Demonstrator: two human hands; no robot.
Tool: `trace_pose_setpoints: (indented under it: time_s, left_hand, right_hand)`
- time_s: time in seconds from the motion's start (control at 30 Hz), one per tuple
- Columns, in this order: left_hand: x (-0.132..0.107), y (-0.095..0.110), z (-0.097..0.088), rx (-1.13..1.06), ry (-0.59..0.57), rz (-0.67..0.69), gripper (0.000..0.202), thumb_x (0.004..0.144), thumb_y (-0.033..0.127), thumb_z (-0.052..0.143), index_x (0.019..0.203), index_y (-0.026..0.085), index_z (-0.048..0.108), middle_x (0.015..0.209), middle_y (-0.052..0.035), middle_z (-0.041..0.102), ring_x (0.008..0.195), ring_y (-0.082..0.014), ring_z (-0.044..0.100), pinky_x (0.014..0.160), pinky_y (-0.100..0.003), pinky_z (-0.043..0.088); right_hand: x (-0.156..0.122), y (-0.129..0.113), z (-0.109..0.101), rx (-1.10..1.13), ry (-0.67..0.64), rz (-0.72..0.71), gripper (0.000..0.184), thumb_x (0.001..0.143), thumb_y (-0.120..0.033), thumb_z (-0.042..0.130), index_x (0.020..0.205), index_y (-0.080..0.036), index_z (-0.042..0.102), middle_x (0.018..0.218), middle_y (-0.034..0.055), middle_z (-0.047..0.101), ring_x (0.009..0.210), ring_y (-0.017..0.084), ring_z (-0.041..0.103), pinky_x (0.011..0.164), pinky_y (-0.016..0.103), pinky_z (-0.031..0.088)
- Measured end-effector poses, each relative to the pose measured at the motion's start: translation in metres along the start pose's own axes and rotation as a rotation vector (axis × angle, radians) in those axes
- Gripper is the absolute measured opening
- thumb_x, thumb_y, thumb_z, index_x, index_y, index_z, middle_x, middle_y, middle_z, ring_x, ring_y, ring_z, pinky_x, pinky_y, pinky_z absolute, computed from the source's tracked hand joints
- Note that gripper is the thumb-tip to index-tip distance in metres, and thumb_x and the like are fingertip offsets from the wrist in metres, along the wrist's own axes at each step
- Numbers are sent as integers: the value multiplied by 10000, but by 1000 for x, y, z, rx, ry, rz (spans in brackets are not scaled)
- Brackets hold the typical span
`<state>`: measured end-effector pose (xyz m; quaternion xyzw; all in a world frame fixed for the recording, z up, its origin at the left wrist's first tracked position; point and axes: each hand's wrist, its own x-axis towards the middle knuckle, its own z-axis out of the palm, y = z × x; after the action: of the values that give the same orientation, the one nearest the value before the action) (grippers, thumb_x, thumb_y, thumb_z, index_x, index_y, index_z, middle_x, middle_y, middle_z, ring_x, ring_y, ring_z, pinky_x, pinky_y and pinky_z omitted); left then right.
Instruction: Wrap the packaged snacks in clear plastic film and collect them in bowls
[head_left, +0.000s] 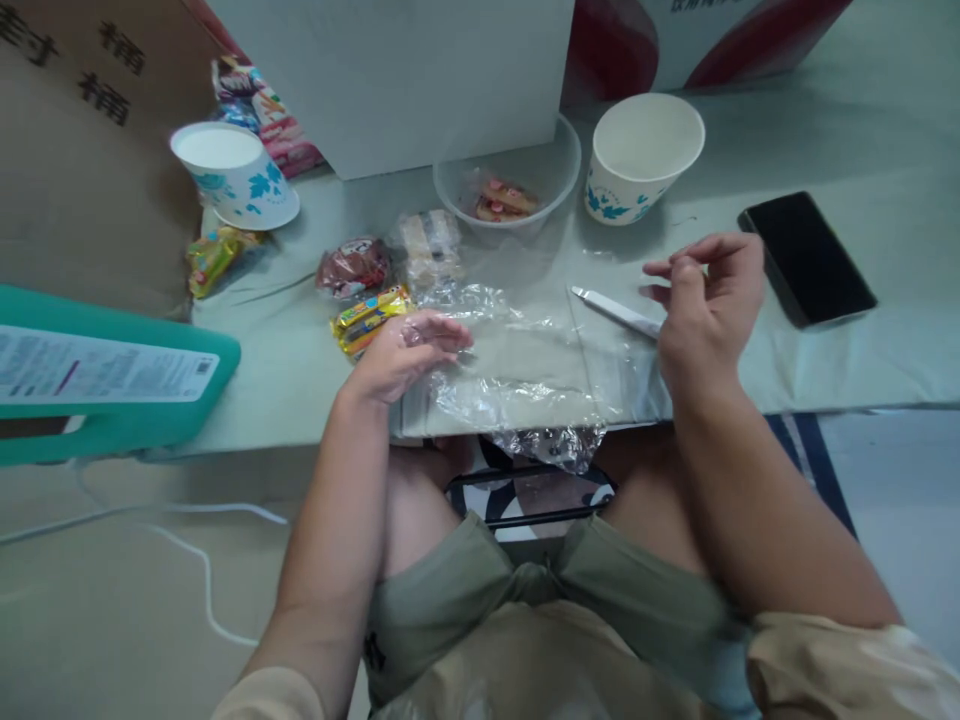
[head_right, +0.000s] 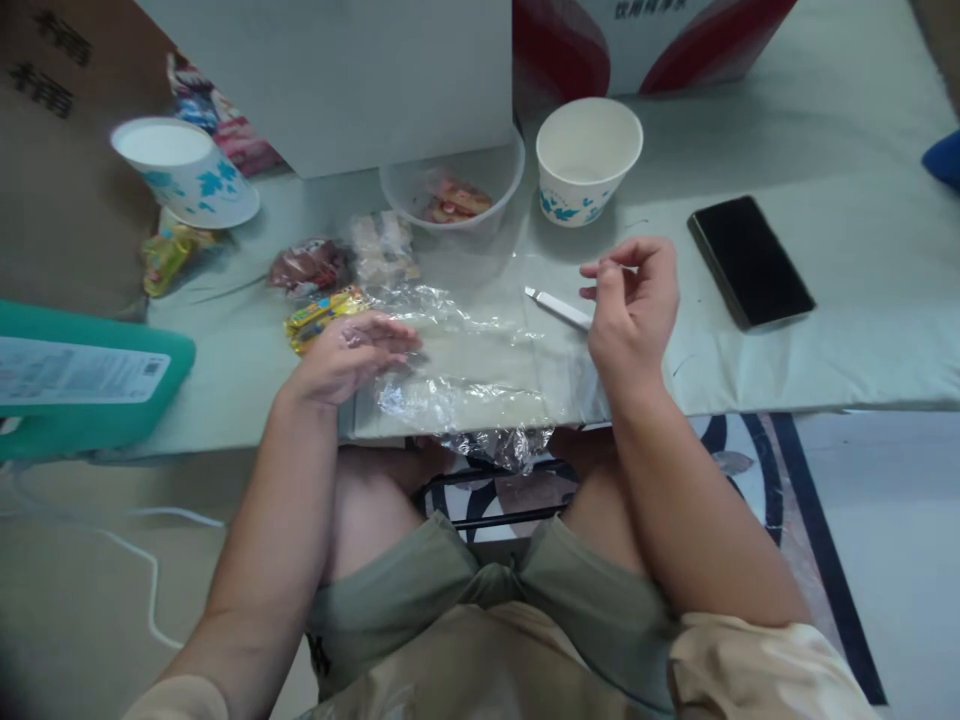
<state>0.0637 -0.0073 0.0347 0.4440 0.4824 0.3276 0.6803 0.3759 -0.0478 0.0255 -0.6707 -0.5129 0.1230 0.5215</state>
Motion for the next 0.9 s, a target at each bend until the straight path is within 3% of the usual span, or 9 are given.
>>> trace_pose_setpoints:
  time_s: [0.13,0.17,0.23,0.3,0.37,0.43,0.57,0.7,0.9]
  left_hand:
    - [5,3,7,-62,100,-73,276,642,163,803,895,157,693,901,-69,773,804,-195,773,603,-240,561]
    - [6,4,10,-85,131,-80,242,674,166,778,898,161,684,903,-65,774,796,-187,770,600,-235,563]
    - [7,7,15,-107,183,-92,170,754,198,724,914,167,675,906,-62,776,773,-175,763,593,-232,571]
    - [7,7,20,-77,223,-89,152,833,262,680,960,178,676,911,-57,772,743,-169,755,555,-226,561]
    - [5,6,21,8,272,-65,184,885,327,660,1009,192,681,882,-44,760,684,-156,737,477,-197,499]
    - [2,2,19,125,330,-28,194,912,362,656,1018,202,690,771,-20,728,554,-126,671,400,-178,392]
    - [-2,-3,7,283,395,32,163,919,353,665,878,200,703,475,41,549,333,-79,407,341,-202,241]
    - [-7,-3,-3,320,435,6,157,871,300,685,754,195,684,391,63,454,290,-80,342,316,-213,181]
    - [-17,2,-5,351,417,-61,185,818,273,671,656,186,653,326,82,375,263,-62,269,308,-181,161]
  right_hand:
    - [-10,-15,-17,-122,101,-162,263,971,-301,463,1204,-258,576,1145,140,628,1116,313,673,928,520,576]
    - [-17,-22,-20,-132,-11,-234,274,980,-321,465,1214,-264,595,1095,129,655,1086,314,681,935,525,570]
    - [-36,-38,-22,-106,-444,-427,313,979,-375,515,1254,-270,622,1041,98,716,1018,296,711,924,507,577]
    - [-60,-50,-19,-136,-866,-605,513,904,-453,677,1369,-250,604,1255,122,731,1187,337,686,1013,535,554]
    - [-83,-57,-12,-281,-1061,-676,780,782,-428,832,1483,-240,548,1533,170,588,1408,415,552,1120,599,483]
    - [-98,-58,-7,-432,-1084,-685,791,785,-263,833,1516,-275,533,1631,176,484,1482,426,483,1149,606,455]
    - [-94,-53,-7,-517,-1015,-706,513,872,-46,610,1344,-239,663,1588,180,534,1414,398,566,1065,545,530]
    - [-65,-44,-19,-425,-970,-624,179,904,-127,555,975,-194,705,1294,164,730,1109,356,730,867,498,598]
    - [-27,-33,-44,-127,-802,-273,100,847,-189,549,860,-243,631,961,61,786,867,252,747,786,382,561]
